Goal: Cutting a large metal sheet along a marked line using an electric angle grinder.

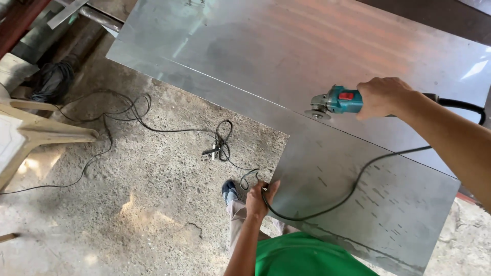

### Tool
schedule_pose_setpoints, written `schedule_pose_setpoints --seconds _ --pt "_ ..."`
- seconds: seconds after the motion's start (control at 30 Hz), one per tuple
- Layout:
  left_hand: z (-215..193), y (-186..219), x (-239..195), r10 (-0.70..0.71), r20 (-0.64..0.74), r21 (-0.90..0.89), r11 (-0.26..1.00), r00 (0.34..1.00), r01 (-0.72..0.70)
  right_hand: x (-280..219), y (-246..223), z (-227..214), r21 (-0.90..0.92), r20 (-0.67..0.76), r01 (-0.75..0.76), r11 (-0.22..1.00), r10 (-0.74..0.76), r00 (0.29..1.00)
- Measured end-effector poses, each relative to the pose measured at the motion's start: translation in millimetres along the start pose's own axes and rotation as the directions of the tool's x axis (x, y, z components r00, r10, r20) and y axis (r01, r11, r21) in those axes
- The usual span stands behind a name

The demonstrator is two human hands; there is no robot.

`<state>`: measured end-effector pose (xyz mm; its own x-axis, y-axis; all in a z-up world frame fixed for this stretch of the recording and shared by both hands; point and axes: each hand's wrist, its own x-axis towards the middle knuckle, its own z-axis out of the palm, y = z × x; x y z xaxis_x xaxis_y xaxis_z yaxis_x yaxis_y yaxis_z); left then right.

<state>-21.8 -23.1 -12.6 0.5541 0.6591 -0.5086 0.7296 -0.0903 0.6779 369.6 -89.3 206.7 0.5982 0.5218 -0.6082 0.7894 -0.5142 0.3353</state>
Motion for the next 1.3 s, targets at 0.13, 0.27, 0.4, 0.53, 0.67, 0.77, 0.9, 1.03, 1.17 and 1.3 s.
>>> schedule_pose_setpoints --seconds 0.13,0.27,0.4,0.53,0.67,0.77,0.9,1.03,1.17,1.3 --pt "12 -3 -4 0.013 0.015 0.029 0.999 1.000 -0.014 5 -3 5 0.015 -0.008 0.006 1.000 -0.006 1.000" --pt "13 1 -6 0.008 -0.019 0.029 1.000 1.000 -0.008 15 1 15 0.046 -0.015 0.027 0.999 -0.026 1.000" --pt "13 2 -7 -0.001 -0.009 0.040 0.999 1.000 0.002 16 1 18 0.073 -0.004 0.024 0.997 -0.024 1.000" --pt "15 3 -7 0.011 -0.027 0.031 0.999 1.000 -0.010 14 -1 15 0.063 -0.010 0.022 0.998 -0.021 1.000" --pt "14 5 -7 -0.023 -0.023 0.056 0.998 0.999 0.024 20 1 20 0.072 -0.016 0.025 0.997 -0.024 1.000" --pt "15 6 -6 -0.045 -0.025 0.070 0.996 0.999 0.047 20 -3 17 0.082 -0.006 0.028 0.996 -0.028 1.000" --pt "22 -3 -5 -0.033 -0.063 0.060 0.998 0.997 0.036 26 -6 20 0.085 -0.015 0.037 0.996 -0.036 0.999" --pt "19 1 -7 -0.023 -0.060 0.049 0.998 0.998 0.026 28 -7 19 0.088 -0.007 0.030 0.996 -0.029 1.000" --pt "17 3 -7 -0.037 -0.047 0.044 0.998 0.998 0.039 27 -6 22 0.065 -0.006 0.014 0.998 -0.014 1.000" --pt "15 5 -10 -0.053 -0.036 0.025 0.998 0.998 0.054 30 -3 29 0.039 0.034 -0.004 0.999 0.003 0.999"
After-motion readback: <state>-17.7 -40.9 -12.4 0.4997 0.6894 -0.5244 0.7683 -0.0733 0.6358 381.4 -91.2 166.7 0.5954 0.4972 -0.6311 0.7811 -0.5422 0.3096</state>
